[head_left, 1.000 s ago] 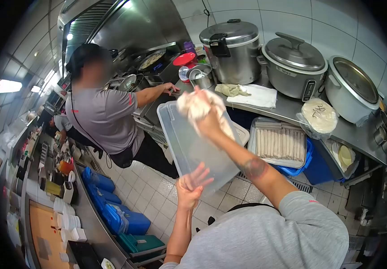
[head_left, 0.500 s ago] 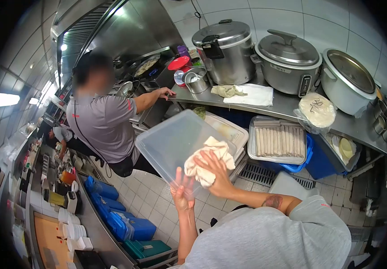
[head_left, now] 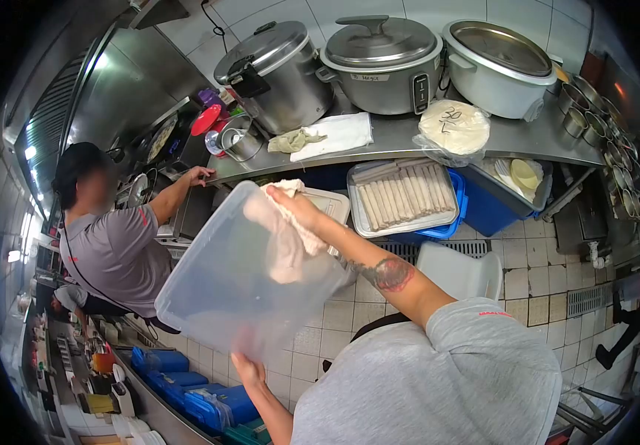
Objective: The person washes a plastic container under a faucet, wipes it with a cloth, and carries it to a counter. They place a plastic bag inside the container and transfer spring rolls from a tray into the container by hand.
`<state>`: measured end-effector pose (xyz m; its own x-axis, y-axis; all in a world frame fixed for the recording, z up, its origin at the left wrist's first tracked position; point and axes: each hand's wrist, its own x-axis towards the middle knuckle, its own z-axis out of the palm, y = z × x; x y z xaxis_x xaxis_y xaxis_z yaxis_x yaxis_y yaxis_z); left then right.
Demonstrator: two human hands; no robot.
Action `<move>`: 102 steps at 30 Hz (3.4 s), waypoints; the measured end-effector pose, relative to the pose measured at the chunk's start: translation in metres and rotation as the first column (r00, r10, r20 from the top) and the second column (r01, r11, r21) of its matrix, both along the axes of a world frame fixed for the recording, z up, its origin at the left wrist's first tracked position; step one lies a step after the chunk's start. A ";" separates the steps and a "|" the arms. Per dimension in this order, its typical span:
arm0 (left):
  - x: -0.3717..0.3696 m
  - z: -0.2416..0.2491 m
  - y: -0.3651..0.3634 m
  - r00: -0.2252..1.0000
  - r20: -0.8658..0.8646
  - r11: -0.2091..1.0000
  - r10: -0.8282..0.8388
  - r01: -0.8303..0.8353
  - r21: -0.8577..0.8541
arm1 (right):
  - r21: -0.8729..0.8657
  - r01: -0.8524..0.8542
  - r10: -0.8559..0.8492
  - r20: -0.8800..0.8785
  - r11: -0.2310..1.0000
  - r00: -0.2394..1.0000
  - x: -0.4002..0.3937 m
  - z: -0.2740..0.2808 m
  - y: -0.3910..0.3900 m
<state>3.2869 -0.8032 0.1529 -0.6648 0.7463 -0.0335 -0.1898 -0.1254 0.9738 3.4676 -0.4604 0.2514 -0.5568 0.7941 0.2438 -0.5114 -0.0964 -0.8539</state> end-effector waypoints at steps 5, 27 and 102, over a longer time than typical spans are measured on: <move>0.008 0.047 0.017 0.784 0.583 0.976 -0.215 0.148 0.162 | 0.721 0.216 -0.271 -0.041 0.659 0.962 0.011 -0.018 -0.063; 0.059 0.024 0.100 0.911 0.344 0.926 -0.226 0.091 0.367 | 0.823 -0.536 0.194 0.503 0.189 0.842 0.017 -0.062 -0.122; 0.072 -0.052 -0.144 0.727 0.623 0.844 0.289 -0.501 0.193 | 0.488 -0.870 -0.503 0.735 -0.072 0.454 -0.114 -0.229 -0.141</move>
<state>3.3584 -0.9477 0.1005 -0.8415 0.4526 -0.2949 -0.5322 -0.6013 0.5959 3.3537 -0.6017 0.0221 -0.9906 0.0131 -0.1364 0.0162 0.9996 -0.0212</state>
